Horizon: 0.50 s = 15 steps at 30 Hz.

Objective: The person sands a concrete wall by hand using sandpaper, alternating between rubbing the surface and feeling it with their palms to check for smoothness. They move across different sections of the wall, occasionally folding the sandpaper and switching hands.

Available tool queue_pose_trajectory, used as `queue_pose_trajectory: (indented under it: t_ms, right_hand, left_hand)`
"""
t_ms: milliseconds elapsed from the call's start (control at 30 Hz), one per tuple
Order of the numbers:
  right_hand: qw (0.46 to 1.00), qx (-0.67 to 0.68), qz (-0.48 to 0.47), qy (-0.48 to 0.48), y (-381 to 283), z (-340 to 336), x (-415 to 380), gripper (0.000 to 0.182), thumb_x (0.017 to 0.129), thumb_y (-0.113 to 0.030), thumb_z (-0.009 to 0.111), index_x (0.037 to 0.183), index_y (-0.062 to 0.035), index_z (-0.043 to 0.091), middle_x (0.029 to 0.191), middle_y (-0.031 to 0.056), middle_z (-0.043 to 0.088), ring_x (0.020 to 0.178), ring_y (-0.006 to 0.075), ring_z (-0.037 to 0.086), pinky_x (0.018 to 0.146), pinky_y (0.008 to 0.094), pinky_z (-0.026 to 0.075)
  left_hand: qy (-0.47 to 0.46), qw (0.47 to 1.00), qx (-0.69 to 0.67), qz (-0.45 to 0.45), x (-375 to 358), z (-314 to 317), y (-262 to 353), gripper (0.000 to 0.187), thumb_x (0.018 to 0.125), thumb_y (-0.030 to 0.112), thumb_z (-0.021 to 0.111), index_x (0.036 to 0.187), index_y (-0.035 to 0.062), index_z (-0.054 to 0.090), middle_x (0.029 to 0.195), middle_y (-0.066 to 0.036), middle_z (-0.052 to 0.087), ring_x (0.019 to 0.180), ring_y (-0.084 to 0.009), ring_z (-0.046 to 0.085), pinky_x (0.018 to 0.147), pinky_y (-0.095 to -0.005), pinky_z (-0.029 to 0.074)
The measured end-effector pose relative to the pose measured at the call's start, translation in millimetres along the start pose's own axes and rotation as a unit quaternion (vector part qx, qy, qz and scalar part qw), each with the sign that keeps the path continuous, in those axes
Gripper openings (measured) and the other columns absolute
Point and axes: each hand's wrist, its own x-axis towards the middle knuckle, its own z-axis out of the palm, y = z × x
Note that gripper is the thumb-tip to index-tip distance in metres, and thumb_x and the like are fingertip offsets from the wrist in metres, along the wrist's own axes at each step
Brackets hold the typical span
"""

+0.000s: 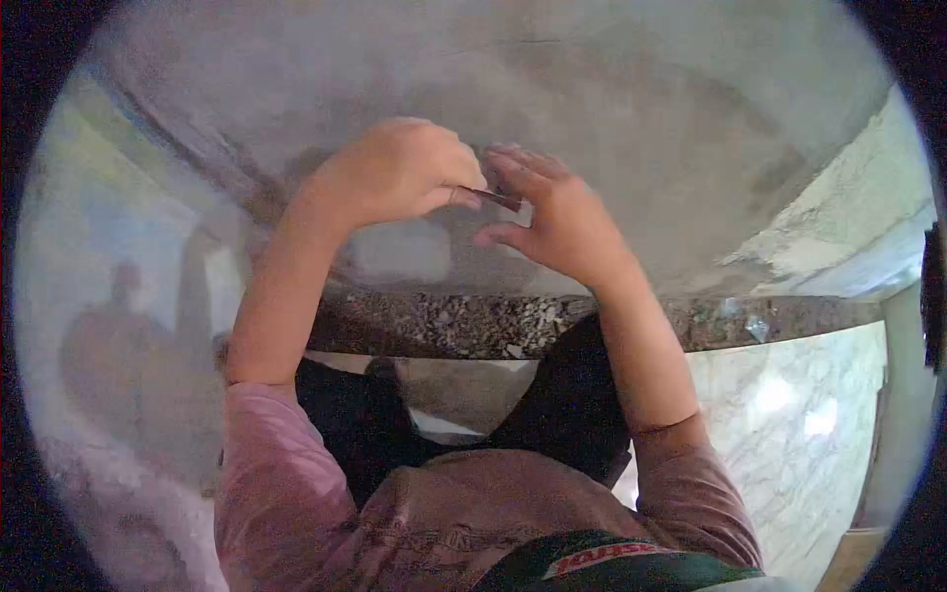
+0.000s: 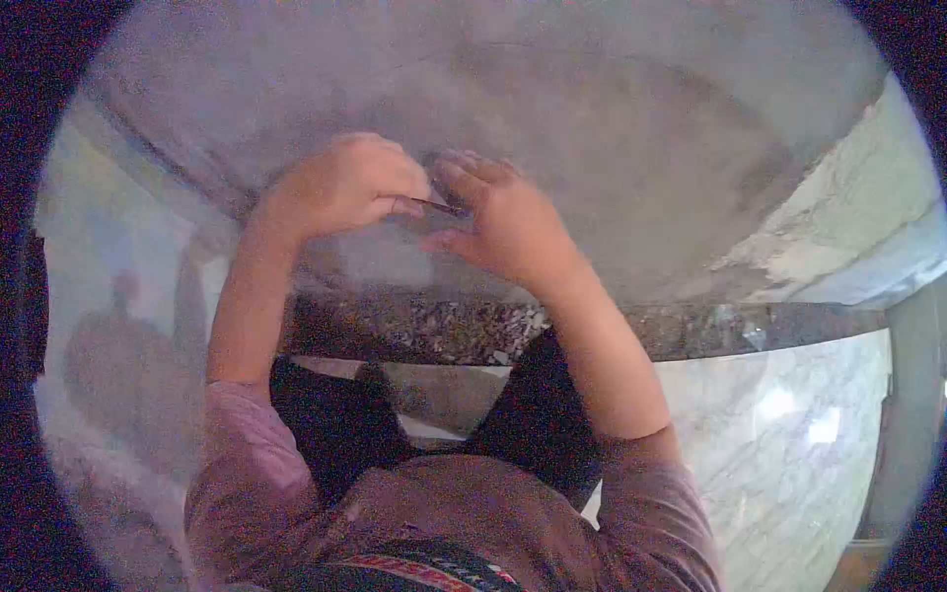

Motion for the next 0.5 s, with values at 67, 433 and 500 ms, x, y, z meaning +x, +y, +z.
queue_pose_trajectory:
  t_ms: [67, 433, 500]
  right_hand:
    - [0.997, 0.054, -0.044, 0.031, -6.4, 10.9, 6.3, 0.055, 0.087, -0.019, 0.081, 0.137, -0.0051, 0.064, 0.131, 0.0179, 0.071, 0.115, 0.0411, 0.069, 0.115, 0.057, 0.044]
    - [0.992, 0.01, -0.081, 0.094, 15.2, 44.3, -2.4, 0.037, 0.082, -0.004, 0.08, 0.116, -0.0089, 0.068, 0.117, 0.0114, 0.074, 0.116, 0.0327, 0.071, 0.111, 0.0567, 0.048]
    - [0.993, 0.001, -0.078, 0.094, 15.3, 50.7, 0.2, 0.035, 0.081, -0.002, 0.08, 0.113, -0.0096, 0.067, 0.114, 0.0103, 0.074, 0.114, 0.0316, 0.072, 0.111, 0.0568, 0.048]
  left_hand:
    - [0.014, 0.999, 0.016, 0.039, 3.0, -7.2, -1.9, 0.017, 0.084, 0.022, 0.074, 0.098, 0.0115, 0.076, 0.096, -0.006, 0.074, 0.097, -0.0313, 0.069, 0.091, -0.0449, 0.053]
    - [0.119, 0.984, -0.02, 0.128, -14.3, 3.8, -42.7, 0.021, 0.078, 0.023, 0.079, 0.094, 0.0097, 0.076, 0.092, -0.005, 0.074, 0.091, -0.0292, 0.068, 0.088, -0.0442, 0.053]
    - [0.111, 0.985, -0.034, 0.131, -12.3, 5.5, -58.3, 0.02, 0.078, 0.022, 0.08, 0.093, 0.0088, 0.077, 0.09, -0.007, 0.074, 0.092, -0.0304, 0.068, 0.088, -0.0434, 0.053]
